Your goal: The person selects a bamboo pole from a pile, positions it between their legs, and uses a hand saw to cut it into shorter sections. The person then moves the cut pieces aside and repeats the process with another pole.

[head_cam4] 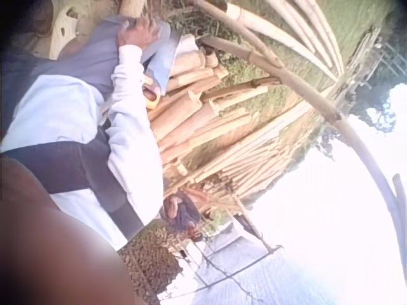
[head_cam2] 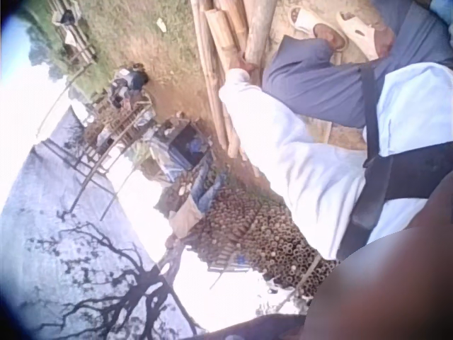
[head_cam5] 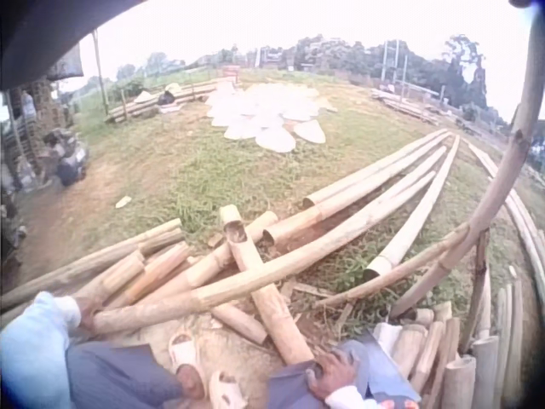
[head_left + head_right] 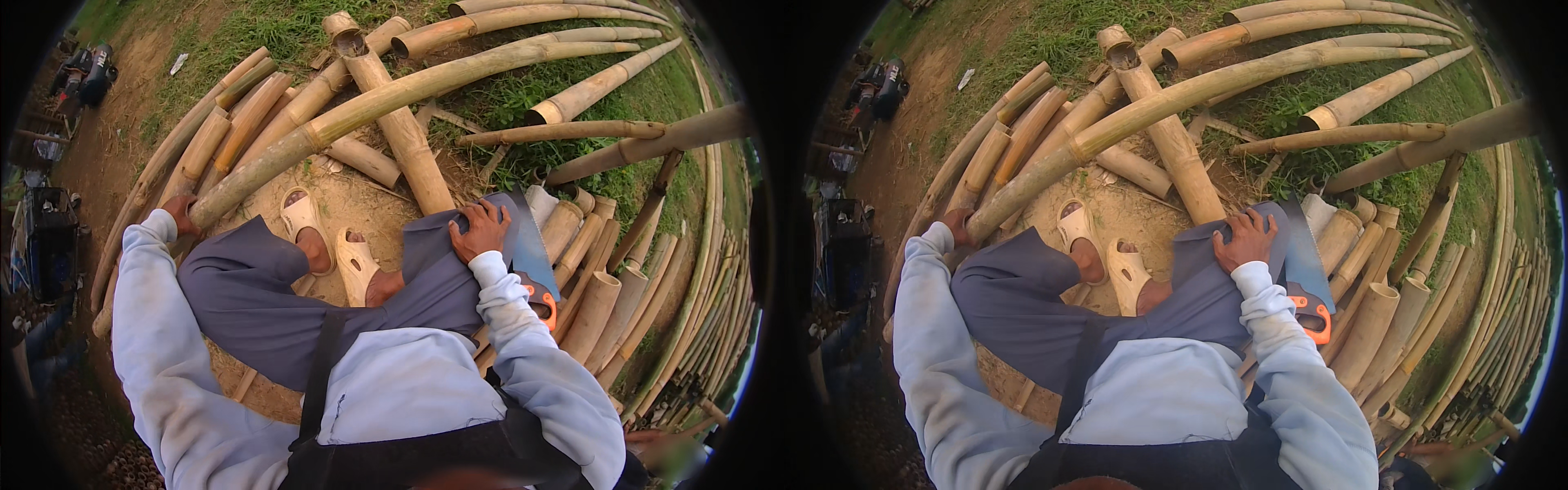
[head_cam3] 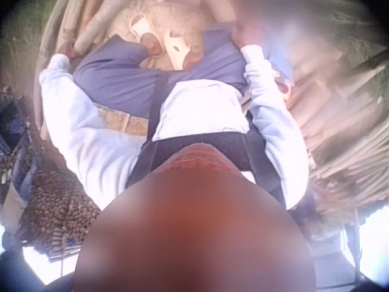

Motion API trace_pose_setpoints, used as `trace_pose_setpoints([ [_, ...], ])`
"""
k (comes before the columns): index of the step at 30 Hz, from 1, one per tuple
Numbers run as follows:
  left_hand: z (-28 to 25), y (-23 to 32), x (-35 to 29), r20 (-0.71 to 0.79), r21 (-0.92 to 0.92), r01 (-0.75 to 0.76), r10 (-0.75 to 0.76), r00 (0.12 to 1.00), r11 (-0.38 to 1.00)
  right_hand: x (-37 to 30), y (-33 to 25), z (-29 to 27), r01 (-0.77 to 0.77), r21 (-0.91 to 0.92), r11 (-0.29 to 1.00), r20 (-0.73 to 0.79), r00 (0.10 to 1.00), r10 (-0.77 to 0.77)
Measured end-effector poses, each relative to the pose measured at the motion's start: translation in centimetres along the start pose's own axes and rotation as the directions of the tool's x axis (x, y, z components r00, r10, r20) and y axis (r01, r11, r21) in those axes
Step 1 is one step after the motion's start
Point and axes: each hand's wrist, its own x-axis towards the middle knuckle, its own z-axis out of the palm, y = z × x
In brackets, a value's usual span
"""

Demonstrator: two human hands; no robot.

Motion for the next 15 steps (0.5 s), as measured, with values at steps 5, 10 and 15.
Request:
trace_pose_setpoints([
  [5,9.0,-7.0,-5.2,-0.031,-0.110,0.165,-0.169,0.985,0.980,-0.1,0.2,-0.2,0.007,-0.027,1.000,0.029,1.000,-0.007],
  [10,17.0,-8.0,-8.1,-0.043,-0.048,0.338,-0.341,0.939,0.940,1.4,0.2,-0.7,-0.019,0.010,1.000,0.088,0.996,0.018],
  [15,21.6,-7.9,-7.6,-0.069,-0.071,0.330,-0.335,0.940,0.941,6.6,-1.4,0.1,0.172,0.183,0.968,-0.009,0.985,-0.173],
])
